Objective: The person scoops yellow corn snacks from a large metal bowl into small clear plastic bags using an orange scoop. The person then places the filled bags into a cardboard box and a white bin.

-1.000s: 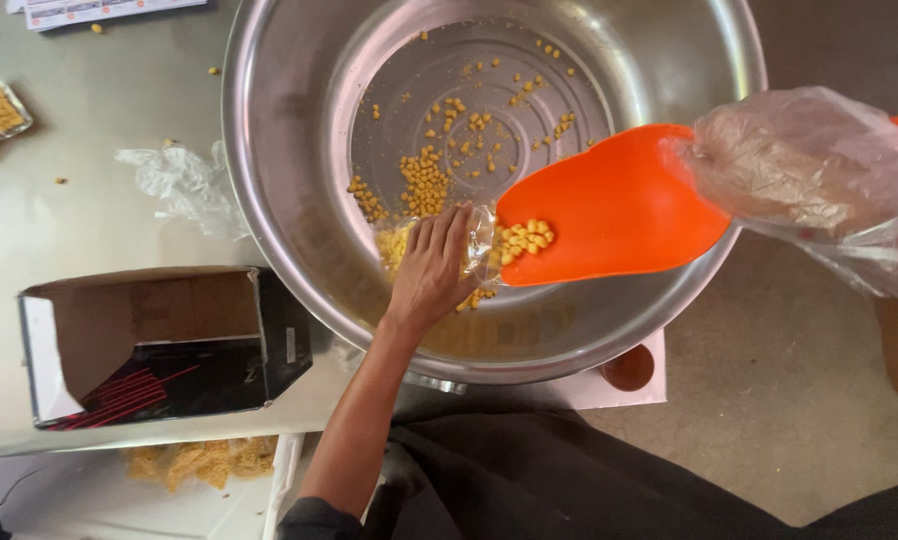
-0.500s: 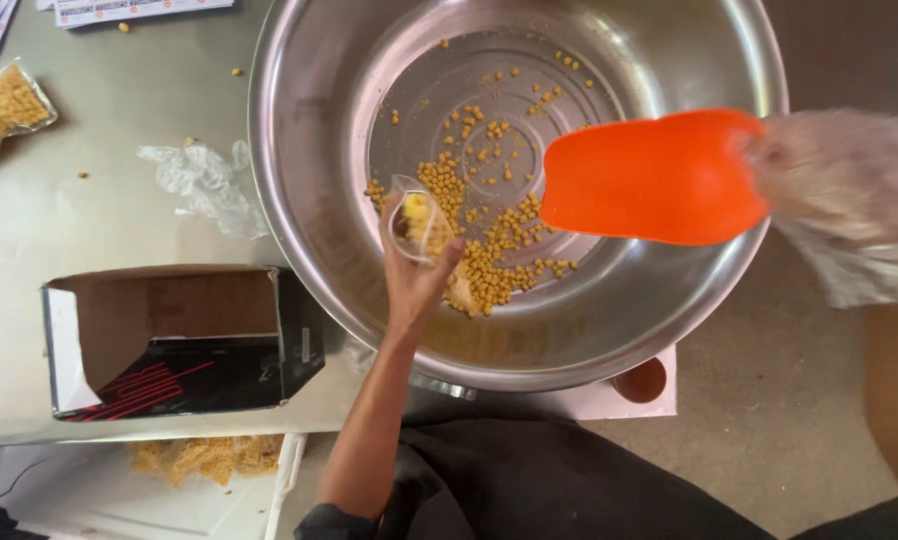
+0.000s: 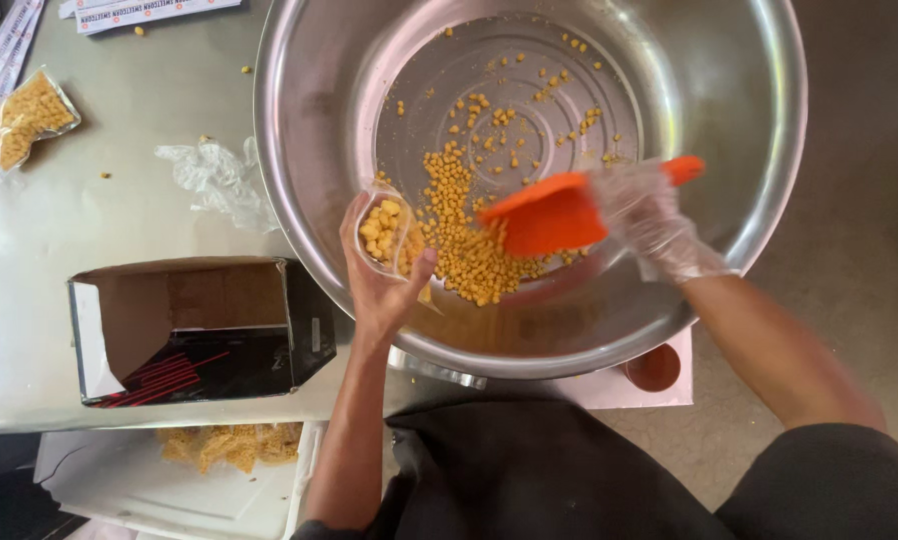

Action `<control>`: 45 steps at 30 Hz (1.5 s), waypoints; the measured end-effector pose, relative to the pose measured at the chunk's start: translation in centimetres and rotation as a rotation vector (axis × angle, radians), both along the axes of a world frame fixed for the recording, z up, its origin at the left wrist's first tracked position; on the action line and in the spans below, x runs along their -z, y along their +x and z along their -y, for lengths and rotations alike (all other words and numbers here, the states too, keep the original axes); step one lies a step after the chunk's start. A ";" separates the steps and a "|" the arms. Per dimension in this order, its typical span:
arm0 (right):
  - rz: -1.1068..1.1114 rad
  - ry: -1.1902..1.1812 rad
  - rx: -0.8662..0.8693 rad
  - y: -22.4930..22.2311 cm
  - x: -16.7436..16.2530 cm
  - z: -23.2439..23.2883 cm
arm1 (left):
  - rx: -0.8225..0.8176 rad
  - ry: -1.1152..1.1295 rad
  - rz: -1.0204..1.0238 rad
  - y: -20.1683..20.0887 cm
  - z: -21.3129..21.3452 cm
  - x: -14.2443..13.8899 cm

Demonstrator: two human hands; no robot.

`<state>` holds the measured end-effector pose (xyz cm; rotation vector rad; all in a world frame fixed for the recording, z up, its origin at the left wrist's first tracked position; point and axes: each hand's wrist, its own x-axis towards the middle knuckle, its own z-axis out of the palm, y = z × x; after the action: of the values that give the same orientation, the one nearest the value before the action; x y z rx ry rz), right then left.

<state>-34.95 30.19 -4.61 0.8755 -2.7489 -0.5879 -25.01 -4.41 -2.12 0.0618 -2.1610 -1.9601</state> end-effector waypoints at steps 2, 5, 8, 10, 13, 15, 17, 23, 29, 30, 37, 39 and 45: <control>0.090 -0.248 -0.167 0.9 0.8 2.6 | 0.012 0.004 0.002 0.2 -0.5 0.1; 0.473 -0.538 -0.112 1.4 1.7 4.7 | 0.032 -0.017 -0.017 0.4 -0.7 0.1; 0.754 -0.669 0.096 0.9 1.1 4.2 | 0.029 -0.074 -0.029 0.7 -0.1 0.0; 0.887 -0.546 0.326 0.2 0.0 2.3 | 0.027 -0.101 -0.027 0.7 0.5 -0.1; 0.812 -0.395 0.438 -1.1 -4.3 -0.3 | 0.018 -0.091 -0.031 0.5 0.6 -0.2; 0.718 -0.494 0.501 -1.4 -8.9 -2.3 | 0.040 -0.265 0.036 0.0 0.1 0.0; 0.744 -0.268 0.752 -1.9 -13.7 -4.2 | 0.067 -0.442 0.028 -0.5 -0.8 0.3; 0.791 -0.321 0.758 -3.5 -21.0 -6.1 | 0.105 -0.672 -0.107 -1.8 -5.3 1.3; 0.730 -0.186 0.782 -2.2 -22.0 -5.4 | 0.114 -0.705 -0.190 -1.9 -7.7 1.8; 0.728 -0.178 0.781 -2.1 -22.1 -5.2 | 0.117 -0.690 -0.198 -1.8 -7.8 1.8; 0.685 -0.124 0.786 -1.6 -22.2 -3.3 | 0.090 -0.667 -0.250 -1.3 -7.0 1.8; 0.667 -0.128 0.796 -1.4 -22.0 -3.3 | 0.098 -0.670 -0.240 -1.4 -6.8 1.8; 0.554 -0.283 0.814 -0.4 -20.4 -5.6 | 0.065 -0.308 -0.029 -1.5 -6.1 1.9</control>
<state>-35.34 35.82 15.78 -0.2334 -3.5321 -0.0272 -26.54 1.65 -4.05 -0.0877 -2.4454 -1.6238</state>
